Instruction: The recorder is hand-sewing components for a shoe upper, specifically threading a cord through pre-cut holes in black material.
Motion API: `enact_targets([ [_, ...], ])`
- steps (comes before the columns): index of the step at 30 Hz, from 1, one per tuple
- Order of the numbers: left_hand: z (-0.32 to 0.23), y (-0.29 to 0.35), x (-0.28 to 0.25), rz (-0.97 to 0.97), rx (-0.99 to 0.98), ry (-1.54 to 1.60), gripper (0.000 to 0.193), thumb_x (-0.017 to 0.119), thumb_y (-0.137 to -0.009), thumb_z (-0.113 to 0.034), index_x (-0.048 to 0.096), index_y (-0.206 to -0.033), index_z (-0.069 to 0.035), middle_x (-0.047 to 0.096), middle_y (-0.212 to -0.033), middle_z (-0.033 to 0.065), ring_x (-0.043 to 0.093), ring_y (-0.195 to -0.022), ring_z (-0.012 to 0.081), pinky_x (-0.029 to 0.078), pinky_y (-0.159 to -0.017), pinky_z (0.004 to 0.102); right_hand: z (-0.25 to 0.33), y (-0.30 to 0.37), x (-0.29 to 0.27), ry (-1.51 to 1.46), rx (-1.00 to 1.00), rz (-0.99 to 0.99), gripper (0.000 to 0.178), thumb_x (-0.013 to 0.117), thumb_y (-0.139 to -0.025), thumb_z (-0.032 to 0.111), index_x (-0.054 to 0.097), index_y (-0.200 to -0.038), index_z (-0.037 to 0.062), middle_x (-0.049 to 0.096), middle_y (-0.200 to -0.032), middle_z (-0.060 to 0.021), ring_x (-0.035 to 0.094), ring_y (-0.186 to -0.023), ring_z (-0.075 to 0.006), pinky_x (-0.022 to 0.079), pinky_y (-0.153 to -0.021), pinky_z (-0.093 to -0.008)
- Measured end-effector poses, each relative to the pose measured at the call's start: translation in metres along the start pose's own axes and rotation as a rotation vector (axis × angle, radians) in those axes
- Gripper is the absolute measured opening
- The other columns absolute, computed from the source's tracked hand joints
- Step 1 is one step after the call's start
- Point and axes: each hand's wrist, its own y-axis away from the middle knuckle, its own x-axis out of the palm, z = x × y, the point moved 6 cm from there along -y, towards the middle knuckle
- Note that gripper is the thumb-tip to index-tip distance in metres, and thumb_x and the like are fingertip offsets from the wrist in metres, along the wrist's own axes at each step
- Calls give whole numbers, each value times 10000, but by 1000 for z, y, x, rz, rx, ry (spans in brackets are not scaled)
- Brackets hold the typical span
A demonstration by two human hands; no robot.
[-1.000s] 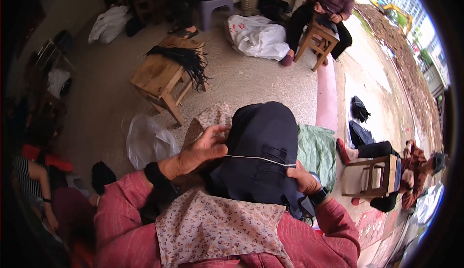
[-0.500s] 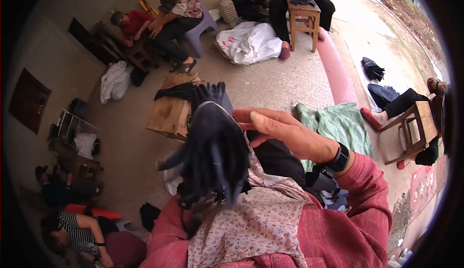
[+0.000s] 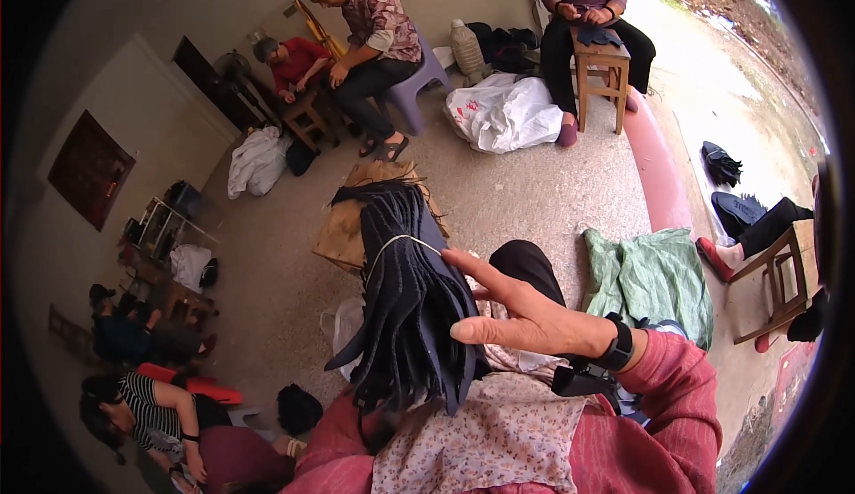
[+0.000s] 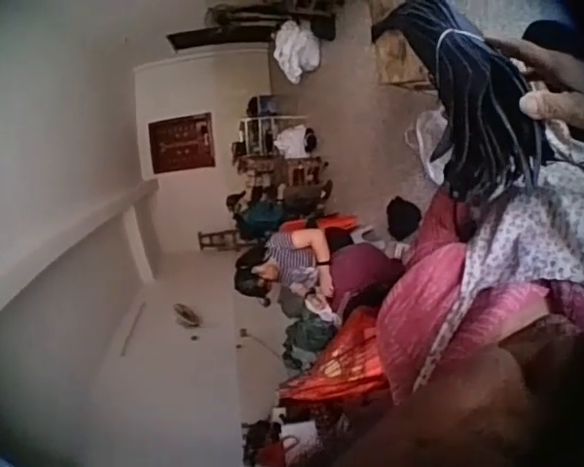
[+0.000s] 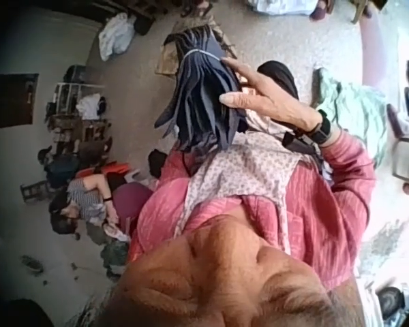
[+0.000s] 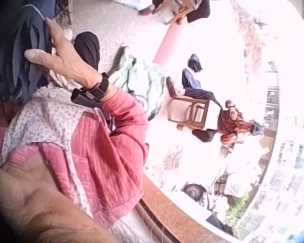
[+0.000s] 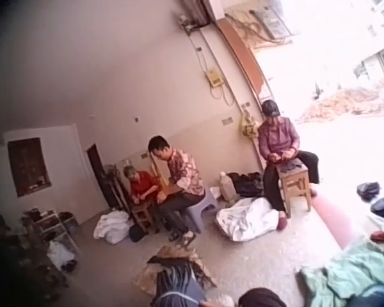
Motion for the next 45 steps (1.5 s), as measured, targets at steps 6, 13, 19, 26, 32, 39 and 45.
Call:
enact_targets([
  [6, 19, 46, -39, -9, 47, 87, 644, 533, -966, -426, 402, -1438, -8, 493, -1427, 158, 518, -1275, 258, 371, -1130, 407, -10, 2, -4, -84, 132, 74, 822, 636, -826, 162, 218, -1507, -36, 310, -1522, -238, 282, -1441, -279, 253, -1161, -370],
  [13, 35, 83, -30, -129, -15, 306, 607, 575, -955, -408, 459, -1405, -18, 577, -1340, 130, 554, -1232, 235, 414, -1095, 391, -36, 12, -9, -331, 353, 33, 953, 634, -708, 134, 188, -1538, -6, 275, -1572, -137, 317, -1410, -180, 276, -1111, -277],
  [19, 30, 92, -55, -113, 86, 501, 607, 639, -910, -423, 511, -1360, -36, 597, -1308, 111, 581, -1177, 254, 432, -1069, 397, -60, 1, -14, -175, 262, -28, 1105, 701, -778, 632, 222, -1513, -39, 327, -1530, -216, 335, -1418, -298, 275, -1149, -392],
  [26, -28, 217, -153, -538, 503, 426, 514, 661, -899, -413, 603, -1241, -34, 661, -1201, 110, 627, -1093, 242, 477, -1006, 380, -120, 1, -62, -10, 419, -17, 887, 606, -891, 582, 319, -1492, -4, 389, -1494, -223, 481, -1308, -334, 454, -1001, -402],
  [32, -28, 366, -213, -722, 632, 419, 481, 662, -890, -299, 589, -1278, -23, 660, -1216, 109, 625, -1118, 230, 464, -1023, 366, -159, -27, -75, -33, 492, 21, 747, 546, -948, 539, 417, -1421, -24, 506, -1394, -201, 601, -1151, -262, 508, -886, -327],
  [39, -16, 403, -233, -862, 561, 453, 476, 639, -915, -298, 577, -1300, -25, 655, -1233, 105, 623, -1132, 217, 463, -1022, 346, -123, -108, -18, -71, 423, 206, 708, 551, -957, 491, 414, -1410, -36, 552, -1334, -184, 620, -1107, -251, 508, -885, -334],
  [45, -10, 369, -220, -696, 479, 409, 514, 635, -909, -317, 564, -1308, -1, 639, -1256, 128, 620, -1141, 241, 460, -1035, 382, -122, -166, 109, -445, 458, 509, 889, 456, -930, 649, 309, -1459, -51, 480, -1405, -241, 525, -1252, -325, 448, -1012, -441],
])
